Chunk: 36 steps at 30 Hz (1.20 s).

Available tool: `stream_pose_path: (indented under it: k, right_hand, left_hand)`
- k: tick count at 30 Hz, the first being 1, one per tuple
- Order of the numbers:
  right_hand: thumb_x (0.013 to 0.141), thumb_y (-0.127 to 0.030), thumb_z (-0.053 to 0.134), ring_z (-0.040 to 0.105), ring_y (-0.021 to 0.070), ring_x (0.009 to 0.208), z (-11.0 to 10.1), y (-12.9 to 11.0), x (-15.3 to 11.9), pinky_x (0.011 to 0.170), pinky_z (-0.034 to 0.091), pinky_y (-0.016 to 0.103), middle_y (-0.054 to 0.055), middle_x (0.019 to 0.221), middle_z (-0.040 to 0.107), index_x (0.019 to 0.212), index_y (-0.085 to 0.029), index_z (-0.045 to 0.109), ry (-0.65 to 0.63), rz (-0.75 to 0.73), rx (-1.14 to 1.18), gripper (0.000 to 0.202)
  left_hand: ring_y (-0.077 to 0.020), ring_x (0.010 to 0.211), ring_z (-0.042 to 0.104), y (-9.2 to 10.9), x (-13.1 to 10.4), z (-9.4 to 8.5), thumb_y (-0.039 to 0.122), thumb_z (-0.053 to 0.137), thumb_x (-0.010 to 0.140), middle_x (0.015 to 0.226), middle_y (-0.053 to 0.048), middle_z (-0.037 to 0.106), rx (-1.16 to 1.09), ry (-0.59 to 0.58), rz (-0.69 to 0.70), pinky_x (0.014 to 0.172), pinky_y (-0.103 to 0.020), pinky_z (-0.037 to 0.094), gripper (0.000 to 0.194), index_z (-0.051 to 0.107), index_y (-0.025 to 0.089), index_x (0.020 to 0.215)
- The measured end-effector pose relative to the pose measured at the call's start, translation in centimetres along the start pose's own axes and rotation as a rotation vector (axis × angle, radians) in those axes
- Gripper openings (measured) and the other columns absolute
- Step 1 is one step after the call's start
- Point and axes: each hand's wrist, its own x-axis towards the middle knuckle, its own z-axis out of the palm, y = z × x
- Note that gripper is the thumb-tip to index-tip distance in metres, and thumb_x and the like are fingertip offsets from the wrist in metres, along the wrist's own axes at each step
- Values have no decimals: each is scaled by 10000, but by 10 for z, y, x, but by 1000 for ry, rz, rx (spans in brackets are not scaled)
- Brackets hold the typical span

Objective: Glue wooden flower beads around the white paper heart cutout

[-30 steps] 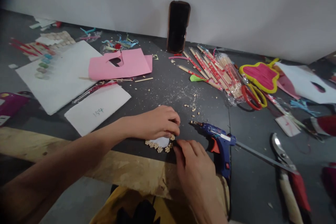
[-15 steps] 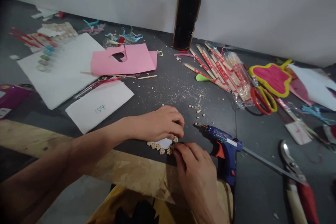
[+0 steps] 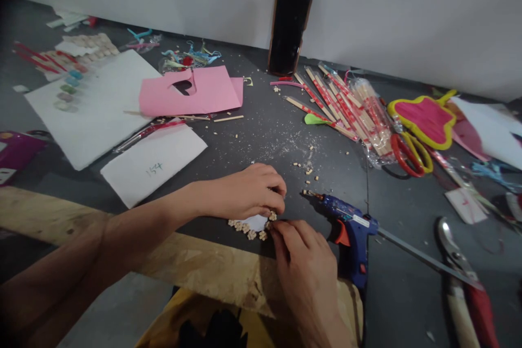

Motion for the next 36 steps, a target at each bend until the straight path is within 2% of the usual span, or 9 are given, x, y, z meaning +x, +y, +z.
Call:
stream_pose_path:
  k: [7,10,13,17,24,28,30,33,36]
  right_hand:
    - [917,-258,478,655,133,764,-5,2,-1,719,489,240,18,865,707,921,-231,669,-28,18,34,194]
    - [917,-257,471,664,126,781,-10,3,-4,721,508,232,11,864,703,917,-235,649,15,44,85,180]
    - [910,-271,492,663,112,741,-16,6,-11,675,509,207,-8,821,690,873,-242,632,62,53,103,148]
    - [908,-314,502,653,110,710,-17,11,-26,636,499,201,-12,801,671,852,-248,604,119,56,78,134]
    - [910,-338,488,627,135,743,-12,18,-40,679,492,232,15,824,636,884,-239,563,195,46,101,127]
    - [894,-318,507,623,151,767,-17,16,-39,710,500,263,29,851,635,911,-237,564,242,7,148,101]
    - [876,-324,525,625,161,768,-23,12,-30,699,509,280,39,875,641,959,-238,575,205,13,206,129]
    - [841,-363,558,613,162,716,-33,-2,-2,637,517,293,57,911,648,1084,-235,569,37,131,429,275]
    - [752,-364,672,606,132,752,-37,-20,33,655,519,288,93,1225,568,1207,-260,493,-119,315,900,500]
  left_hand:
    - [-199,1086,501,1,-1,-9,155,548,889,1167,-48,589,-42,31,51,957,-333,376,253,641,244,1107]
    - [-179,1125,501,2,-6,-25,91,490,892,1200,-78,575,-42,195,26,981,-291,387,288,631,192,1123]
    - [-168,1097,525,3,-18,-46,119,495,906,1183,-78,576,5,401,-110,958,-282,417,292,599,183,1171]
    - [-170,1066,548,11,-44,-61,186,525,912,1119,-62,594,102,504,-253,957,-297,437,276,579,171,1182]
    - [-157,1026,580,26,-93,-34,165,473,924,1111,-48,613,-8,581,-450,917,-303,480,270,568,204,1174]
    - [-165,1062,569,29,-107,-25,168,484,910,1151,-51,596,-104,650,-466,926,-325,476,293,558,231,1186]
    - [-159,1043,574,31,-109,-26,168,491,902,1132,-48,599,-159,685,-451,909,-317,482,284,568,231,1168]
    - [-150,1014,585,38,-107,-32,174,483,904,1119,-50,602,-259,739,-403,873,-298,496,270,577,223,1152]
    - [-146,1015,595,48,-96,-39,180,488,903,1117,-53,608,-402,799,-339,866,-282,505,261,577,205,1147]
